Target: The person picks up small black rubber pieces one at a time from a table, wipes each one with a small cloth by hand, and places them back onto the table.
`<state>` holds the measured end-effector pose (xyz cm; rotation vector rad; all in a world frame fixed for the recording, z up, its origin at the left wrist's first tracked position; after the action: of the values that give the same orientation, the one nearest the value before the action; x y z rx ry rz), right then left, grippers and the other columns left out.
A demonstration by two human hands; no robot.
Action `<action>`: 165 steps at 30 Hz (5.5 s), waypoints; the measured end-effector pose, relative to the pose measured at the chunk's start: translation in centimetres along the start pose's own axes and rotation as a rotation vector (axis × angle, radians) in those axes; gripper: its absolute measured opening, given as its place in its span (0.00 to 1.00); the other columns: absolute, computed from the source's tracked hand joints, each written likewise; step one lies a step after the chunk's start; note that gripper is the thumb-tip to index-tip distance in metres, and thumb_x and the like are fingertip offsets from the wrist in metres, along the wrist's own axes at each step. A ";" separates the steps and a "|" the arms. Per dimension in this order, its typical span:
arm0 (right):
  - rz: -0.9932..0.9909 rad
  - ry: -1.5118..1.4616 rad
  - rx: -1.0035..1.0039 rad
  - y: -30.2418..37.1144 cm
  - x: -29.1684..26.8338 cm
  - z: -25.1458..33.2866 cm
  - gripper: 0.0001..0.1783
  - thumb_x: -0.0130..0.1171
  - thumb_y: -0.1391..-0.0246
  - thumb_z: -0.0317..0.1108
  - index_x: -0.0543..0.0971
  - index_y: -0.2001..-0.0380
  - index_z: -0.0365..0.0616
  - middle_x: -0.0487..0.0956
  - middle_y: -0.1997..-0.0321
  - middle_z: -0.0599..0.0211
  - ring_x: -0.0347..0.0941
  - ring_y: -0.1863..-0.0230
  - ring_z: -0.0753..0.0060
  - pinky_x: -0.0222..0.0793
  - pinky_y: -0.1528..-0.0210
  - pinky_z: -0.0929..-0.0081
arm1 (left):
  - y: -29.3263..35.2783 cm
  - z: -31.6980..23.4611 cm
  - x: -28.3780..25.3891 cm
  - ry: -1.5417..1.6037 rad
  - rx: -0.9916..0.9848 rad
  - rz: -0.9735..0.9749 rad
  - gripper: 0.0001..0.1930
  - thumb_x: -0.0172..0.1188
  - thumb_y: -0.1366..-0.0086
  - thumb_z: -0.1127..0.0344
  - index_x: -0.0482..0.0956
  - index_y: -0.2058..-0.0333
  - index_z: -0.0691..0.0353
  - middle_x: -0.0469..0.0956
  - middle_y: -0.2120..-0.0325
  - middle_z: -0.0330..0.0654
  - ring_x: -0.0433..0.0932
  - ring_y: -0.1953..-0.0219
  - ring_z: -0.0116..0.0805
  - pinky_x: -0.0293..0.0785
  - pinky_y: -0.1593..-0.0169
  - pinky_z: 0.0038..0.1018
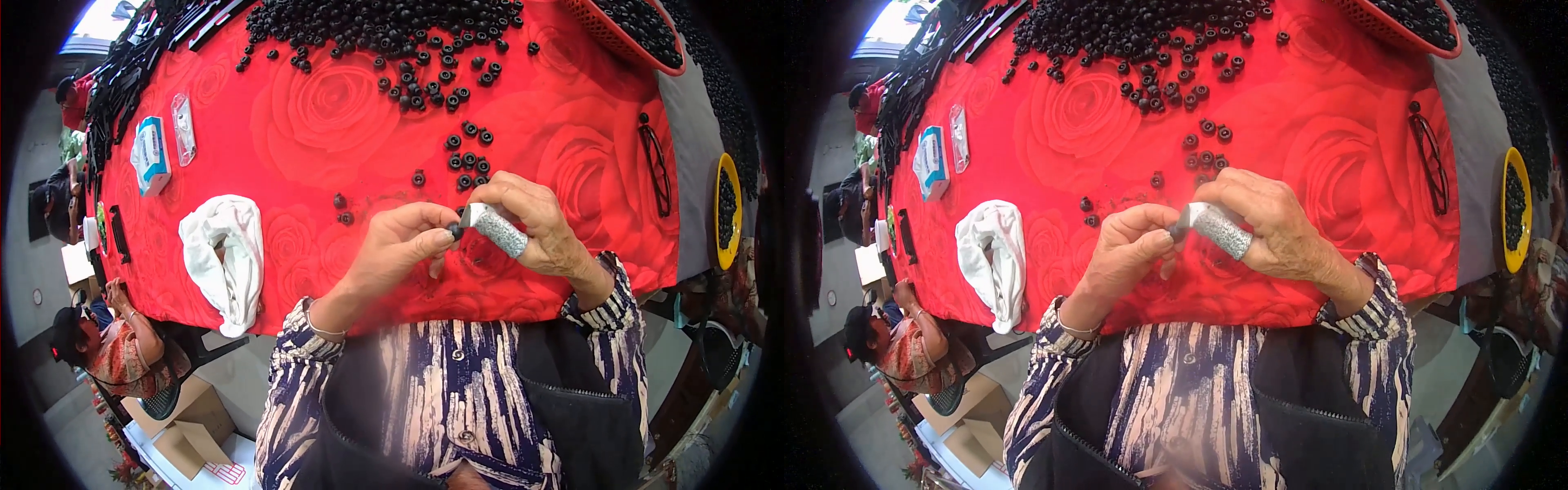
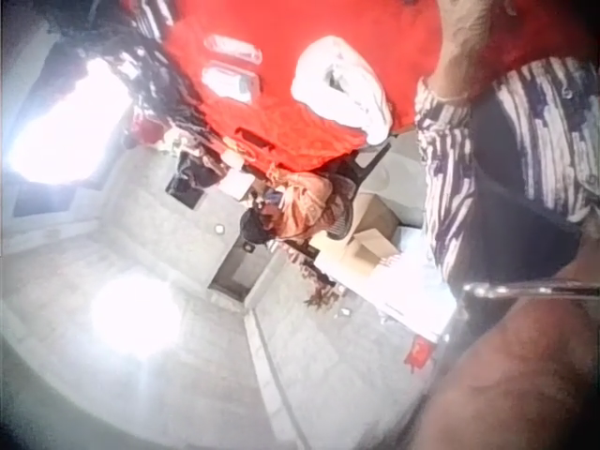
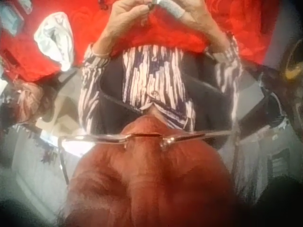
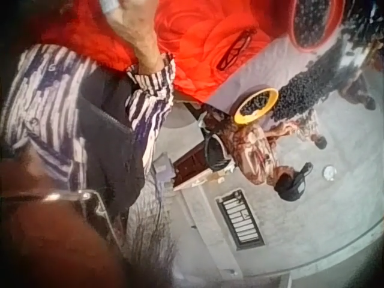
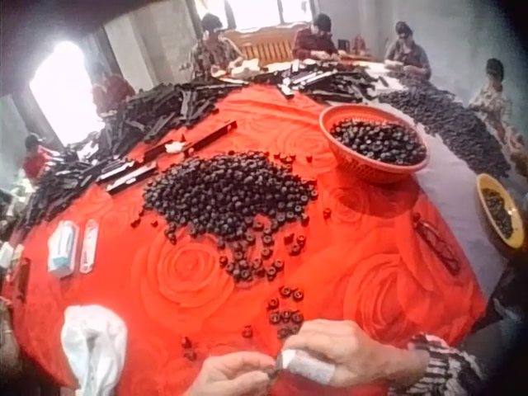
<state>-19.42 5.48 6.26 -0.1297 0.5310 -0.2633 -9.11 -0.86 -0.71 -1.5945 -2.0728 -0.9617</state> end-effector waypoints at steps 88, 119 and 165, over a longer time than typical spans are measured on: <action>-0.238 0.281 -0.259 0.9 0.1 0.7 0.14 0.65 0.63 0.28 0.73 0.71 0.42 0.67 0.80 0.66 0.67 0.81 0.64 0.63 0.80 0.69 | 3.1 -10.5 -4.4 -1.575 0.560 -0.830 0.05 0.63 0.52 0.70 0.77 0.74 0.59 0.73 0.78 0.37 0.71 0.71 0.36 0.67 0.67 0.32; -0.172 0.065 -0.314 1.2 0.7 1.7 0.24 0.62 0.67 0.23 0.76 0.59 0.39 0.70 0.73 0.64 0.72 0.75 0.65 0.68 0.76 0.71 | -1.1 1.6 -0.1 0.197 -0.037 0.031 0.11 0.56 0.37 0.70 0.76 0.59 0.70 0.77 0.72 0.40 0.75 0.75 0.24 0.73 0.73 0.19; -0.093 0.053 -0.080 0.2 0.2 0.2 0.14 0.59 0.52 0.31 0.73 0.61 0.40 0.70 0.71 0.61 0.72 0.73 0.60 0.68 0.73 0.69 | -0.3 0.4 0.1 0.066 0.007 -0.005 0.13 0.57 0.38 0.69 0.75 0.57 0.71 0.76 0.70 0.40 0.72 0.75 0.24 0.72 0.70 0.20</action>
<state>-19.08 5.64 6.26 -0.2262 0.5889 -0.3366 -9.38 -0.56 -1.04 -1.5339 -2.0343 -0.9939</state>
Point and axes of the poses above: each hand's wrist, its own y-axis away from the middle knuckle, its own x-axis out of the palm, z = x × y, the point moved 9 cm from there along -y, towards the middle knuckle
